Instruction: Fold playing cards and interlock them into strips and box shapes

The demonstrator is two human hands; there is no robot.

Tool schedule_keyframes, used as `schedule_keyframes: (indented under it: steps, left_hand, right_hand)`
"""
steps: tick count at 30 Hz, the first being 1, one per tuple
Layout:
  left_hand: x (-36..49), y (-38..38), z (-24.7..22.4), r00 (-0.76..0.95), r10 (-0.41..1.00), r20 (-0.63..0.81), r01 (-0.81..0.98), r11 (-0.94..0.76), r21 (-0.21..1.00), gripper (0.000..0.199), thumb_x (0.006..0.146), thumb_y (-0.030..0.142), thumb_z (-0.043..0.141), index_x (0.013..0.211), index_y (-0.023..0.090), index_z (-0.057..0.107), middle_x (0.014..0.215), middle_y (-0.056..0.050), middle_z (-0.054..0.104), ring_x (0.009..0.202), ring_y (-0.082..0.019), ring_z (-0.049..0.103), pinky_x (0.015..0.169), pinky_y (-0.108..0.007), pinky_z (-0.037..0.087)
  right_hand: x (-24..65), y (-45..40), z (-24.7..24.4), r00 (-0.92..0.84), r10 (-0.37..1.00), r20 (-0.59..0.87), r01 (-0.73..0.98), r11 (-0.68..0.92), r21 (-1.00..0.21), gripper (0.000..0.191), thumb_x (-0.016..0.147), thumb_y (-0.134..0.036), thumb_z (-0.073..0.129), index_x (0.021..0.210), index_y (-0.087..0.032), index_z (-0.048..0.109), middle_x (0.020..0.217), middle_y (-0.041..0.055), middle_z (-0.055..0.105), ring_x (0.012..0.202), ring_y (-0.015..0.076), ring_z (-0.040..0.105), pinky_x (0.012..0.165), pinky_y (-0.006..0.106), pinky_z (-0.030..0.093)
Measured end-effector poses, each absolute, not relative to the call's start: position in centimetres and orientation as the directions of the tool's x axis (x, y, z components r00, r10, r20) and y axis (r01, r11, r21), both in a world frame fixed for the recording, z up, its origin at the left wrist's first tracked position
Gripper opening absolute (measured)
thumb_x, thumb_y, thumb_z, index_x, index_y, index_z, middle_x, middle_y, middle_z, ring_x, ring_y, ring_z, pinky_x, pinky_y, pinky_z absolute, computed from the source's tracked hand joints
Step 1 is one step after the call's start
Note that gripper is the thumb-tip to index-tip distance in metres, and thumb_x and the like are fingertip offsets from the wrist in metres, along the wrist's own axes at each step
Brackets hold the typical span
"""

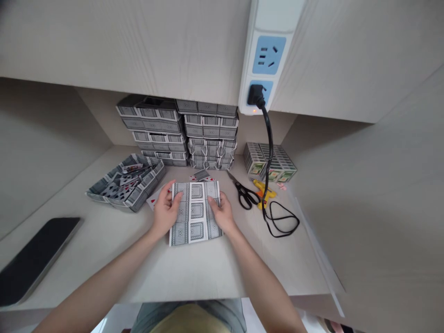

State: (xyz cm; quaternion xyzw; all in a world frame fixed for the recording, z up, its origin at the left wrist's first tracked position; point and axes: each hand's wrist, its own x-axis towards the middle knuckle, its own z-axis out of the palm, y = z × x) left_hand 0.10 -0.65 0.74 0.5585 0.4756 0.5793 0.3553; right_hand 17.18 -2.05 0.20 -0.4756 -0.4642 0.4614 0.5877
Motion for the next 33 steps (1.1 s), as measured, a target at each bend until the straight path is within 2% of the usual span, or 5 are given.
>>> schedule_keyframes:
  steps: [8,13,23,28,33]
  left_hand:
    - [-0.1,-0.6,1.1,-0.148,0.929,0.338,0.188,-0.309,0.932,0.049,0.080,0.034,0.052,0.124,0.019,0.039,0.079,-0.004,0.064,0.065,-0.014,0.060,0.061,-0.027,0.050]
    - [-0.4,-0.6,1.7,-0.174,0.913,0.369,0.202,-0.333,0.921,0.049,0.079,0.036,0.053,0.123,0.018,0.041,0.080,-0.005,0.064,0.067,-0.015,0.061,0.063,-0.028,0.051]
    - [-0.4,-0.7,2.5,-0.140,0.954,0.265,0.017,-0.265,0.964,0.066,0.079,0.039,0.052,0.135,0.021,0.022,0.086,-0.004,0.065,0.073,-0.015,0.063,0.066,-0.028,0.051]
    - [-0.5,-0.4,2.5,0.142,0.981,0.132,0.042,-0.139,0.989,0.045,0.074,0.042,0.057,0.111,0.017,0.051,0.103,-0.008,0.064,0.096,-0.021,0.060,0.082,-0.035,0.048]
    - [-0.1,-0.8,1.8,0.167,0.972,0.166,0.182,-0.196,0.963,0.044,0.072,0.039,0.060,0.108,0.017,0.046,0.108,-0.007,0.060,0.098,-0.020,0.058,0.086,-0.035,0.045]
  right_hand:
    - [17.5,-2.1,0.7,0.024,0.997,0.075,-0.137,0.077,-0.988,0.036,0.073,-0.040,0.060,0.103,-0.020,0.055,0.103,0.0058,0.064,0.095,0.0218,0.058,0.087,0.038,0.043]
    - [17.4,-2.6,1.7,-0.099,0.993,0.067,-0.189,0.048,-0.981,0.060,0.064,-0.030,0.070,0.118,-0.024,0.045,0.115,0.0042,0.059,0.105,0.0205,0.055,0.094,0.038,0.039]
    - [16.8,-2.6,1.3,0.013,0.996,0.092,-0.186,0.093,-0.978,0.072,0.056,-0.026,0.075,0.119,-0.024,0.041,0.117,0.0055,0.057,0.106,0.0219,0.054,0.094,0.039,0.039]
    - [17.2,-2.5,1.9,0.129,0.975,0.180,-0.152,0.199,-0.968,0.077,0.059,-0.027,0.073,0.126,-0.024,0.035,0.123,0.0072,0.052,0.111,0.0226,0.051,0.097,0.040,0.037]
    - [17.2,-2.6,1.8,0.201,0.953,0.225,-0.105,0.249,-0.963,0.072,0.061,-0.026,0.072,0.124,-0.025,0.036,0.126,0.0062,0.050,0.112,0.0209,0.050,0.098,0.038,0.036]
